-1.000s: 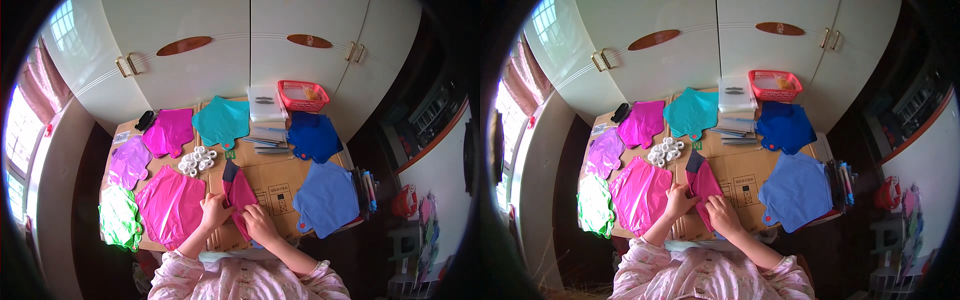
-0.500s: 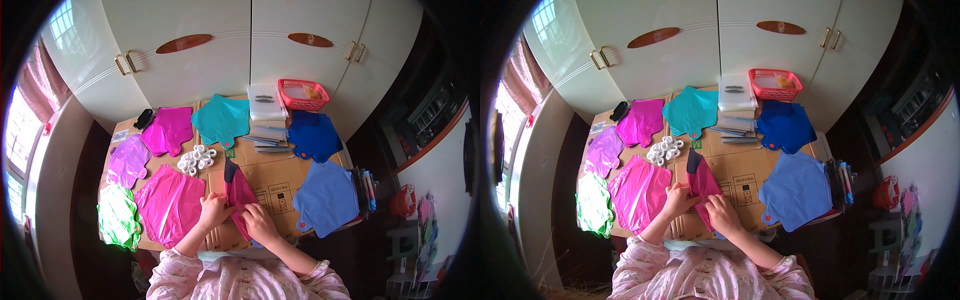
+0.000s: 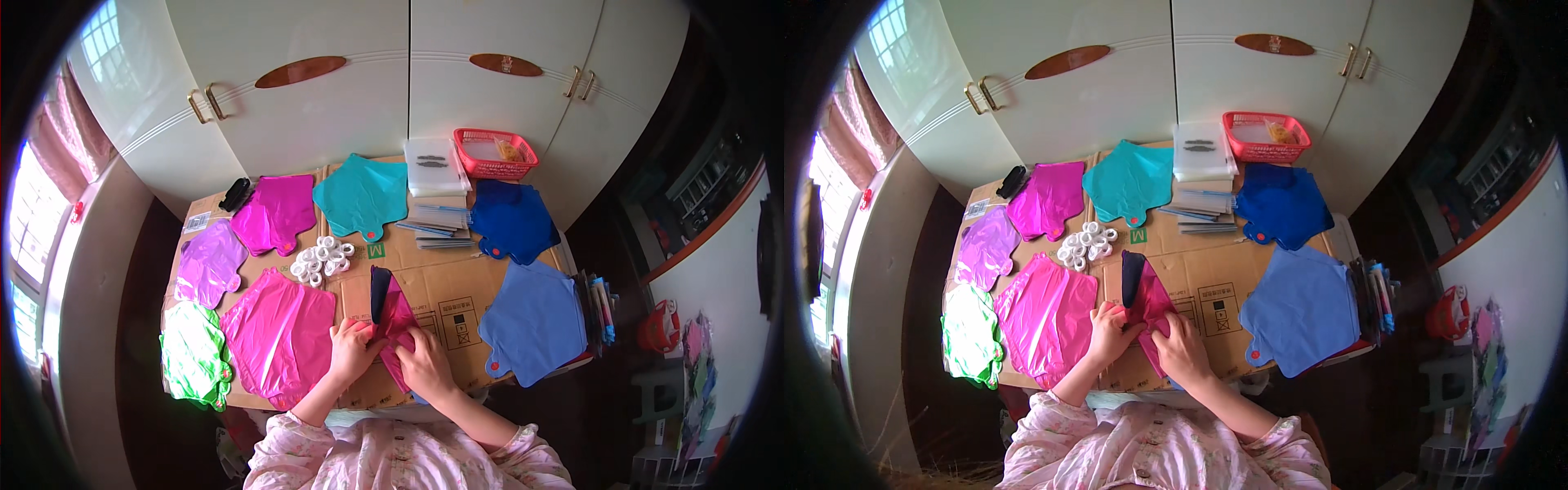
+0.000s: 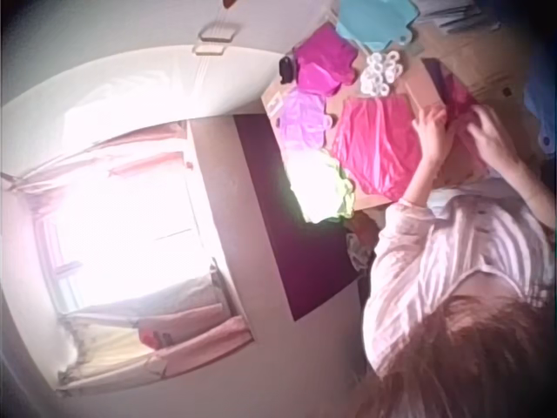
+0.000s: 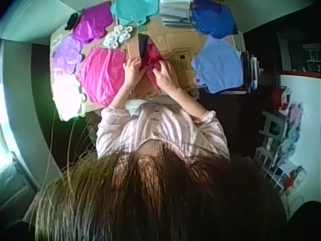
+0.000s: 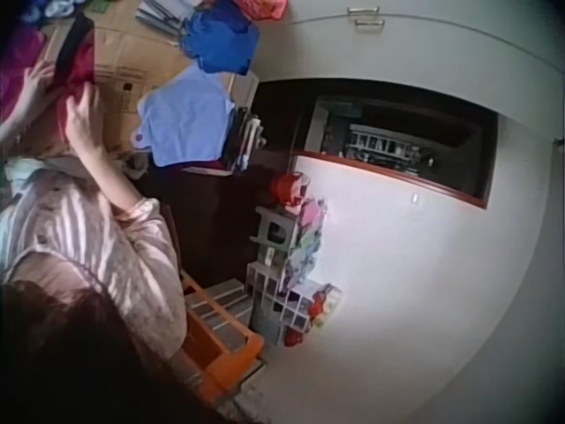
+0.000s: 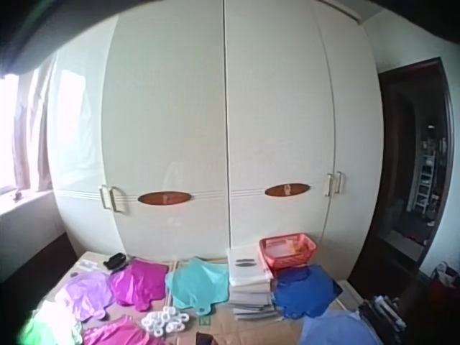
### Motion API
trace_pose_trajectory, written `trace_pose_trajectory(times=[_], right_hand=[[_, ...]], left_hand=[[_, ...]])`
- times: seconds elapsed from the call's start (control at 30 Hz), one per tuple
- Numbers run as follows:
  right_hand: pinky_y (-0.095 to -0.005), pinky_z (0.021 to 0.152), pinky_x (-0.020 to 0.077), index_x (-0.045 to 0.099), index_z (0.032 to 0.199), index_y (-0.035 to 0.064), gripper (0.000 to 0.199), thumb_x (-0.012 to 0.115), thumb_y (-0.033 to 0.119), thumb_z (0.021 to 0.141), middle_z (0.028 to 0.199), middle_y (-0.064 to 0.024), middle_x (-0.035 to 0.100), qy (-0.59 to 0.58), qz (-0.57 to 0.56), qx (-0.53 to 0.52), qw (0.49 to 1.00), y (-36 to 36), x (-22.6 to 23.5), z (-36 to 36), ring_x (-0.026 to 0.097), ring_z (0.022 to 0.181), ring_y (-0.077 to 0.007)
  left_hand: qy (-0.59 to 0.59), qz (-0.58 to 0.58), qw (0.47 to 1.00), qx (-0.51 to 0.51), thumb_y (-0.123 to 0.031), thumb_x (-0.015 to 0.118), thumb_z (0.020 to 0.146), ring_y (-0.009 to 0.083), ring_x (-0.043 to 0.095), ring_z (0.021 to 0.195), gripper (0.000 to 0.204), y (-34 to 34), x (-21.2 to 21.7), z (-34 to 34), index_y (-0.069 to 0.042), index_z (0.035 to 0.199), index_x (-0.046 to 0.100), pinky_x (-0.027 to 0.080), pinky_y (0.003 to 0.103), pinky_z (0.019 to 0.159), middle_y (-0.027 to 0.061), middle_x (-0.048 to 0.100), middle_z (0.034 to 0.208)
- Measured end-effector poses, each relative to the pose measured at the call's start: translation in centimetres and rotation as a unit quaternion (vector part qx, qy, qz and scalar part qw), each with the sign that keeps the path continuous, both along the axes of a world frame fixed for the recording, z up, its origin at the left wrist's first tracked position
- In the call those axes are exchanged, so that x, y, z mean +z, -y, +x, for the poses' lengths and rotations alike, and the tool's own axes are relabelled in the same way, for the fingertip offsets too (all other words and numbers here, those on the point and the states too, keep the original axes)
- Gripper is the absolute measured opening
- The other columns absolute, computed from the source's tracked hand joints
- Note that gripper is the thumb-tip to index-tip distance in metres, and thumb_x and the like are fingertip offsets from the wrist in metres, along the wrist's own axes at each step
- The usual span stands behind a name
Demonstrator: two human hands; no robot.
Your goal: Folding colored plastic sheets and placing them onto cardboard backings inside plastic sleeves.
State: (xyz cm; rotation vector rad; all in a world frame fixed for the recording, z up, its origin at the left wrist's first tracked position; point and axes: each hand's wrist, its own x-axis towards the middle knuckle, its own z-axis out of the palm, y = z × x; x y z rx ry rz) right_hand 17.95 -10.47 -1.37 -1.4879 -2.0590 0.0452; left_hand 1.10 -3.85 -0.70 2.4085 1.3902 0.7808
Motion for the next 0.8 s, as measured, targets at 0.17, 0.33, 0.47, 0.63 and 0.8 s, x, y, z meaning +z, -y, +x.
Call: trace_pose_trajectory(times=[0.17,0.33,0.47,0.63,0.8], right_hand=[[-0.0435,0.093,0.0443,0.06,0.101,0.004,0.024,0.061,0.014,0.079,0.115,-0.0231,0.048,0.008,0.022,-0.042,0.999,0.2,0.1,-0.2,0.05,0.105,-0.0377],[-0.0469,0.091,0.0431,0.052,0.11,-0.0018,0.038,0.065,0.014,0.079,0.12,-0.0237,0.047,-0.003,-0.003,-0.052,0.999,0.2,-0.4,-0.3,0.049,0.104,-0.0388],[-0.0465,0.091,0.0432,0.05,0.111,-0.0047,0.04,0.064,0.016,0.079,0.119,-0.0242,0.049,0.015,0.002,-0.057,0.998,0.2,-0.3,-0.4,0.049,0.104,-0.0383],[-0.0448,0.092,0.0431,0.052,0.11,-0.0052,0.04,0.063,0.017,0.079,0.12,-0.0249,0.05,0.038,0.002,-0.06,0.997,0.1,-0.6,-0.5,0.05,0.103,-0.0377],[-0.0425,0.091,0.0438,0.055,0.109,-0.0058,0.039,0.063,0.017,0.078,0.119,-0.0245,0.052,0.032,0.004,-0.053,0.998,0.1,-0.3,-0.3,0.051,0.102,-0.0362]], left_hand=[[-0.001,0.003,1.0,-0.001,-0.029,0.077,0.07,0.0239,0.054,0.086,0.025,0.1,-0.2,-0.1,-0.01,0.08,0.064,0.038,0.04,0.074,0.0013,0.059,0.075],[-0.001,0.009,1.0,0.004,-0.027,0.076,0.071,0.024,0.054,0.086,0.022,0.3,-0.2,0.1,-0.01,0.081,0.065,0.038,0.04,0.073,0.0012,0.059,0.074],[0.01,0.022,1.0,0.008,-0.025,0.076,0.07,0.0237,0.054,0.086,0.018,0.6,0.0,0.3,-0.012,0.078,0.066,0.038,0.039,0.073,0.0003,0.058,0.073],[0.015,0.041,0.999,0.009,-0.023,0.076,0.07,0.0229,0.055,0.086,0.016,0.8,-0.1,0.2,-0.014,0.074,0.064,0.038,0.039,0.074,-0.0006,0.059,0.073],[0.022,0.071,0.997,-0.019,-0.015,0.073,0.069,0.0215,0.057,0.088,0.014,1.1,0.3,0.4,-0.013,0.079,0.064,0.04,0.038,0.076,-0.0008,0.062,0.076]])
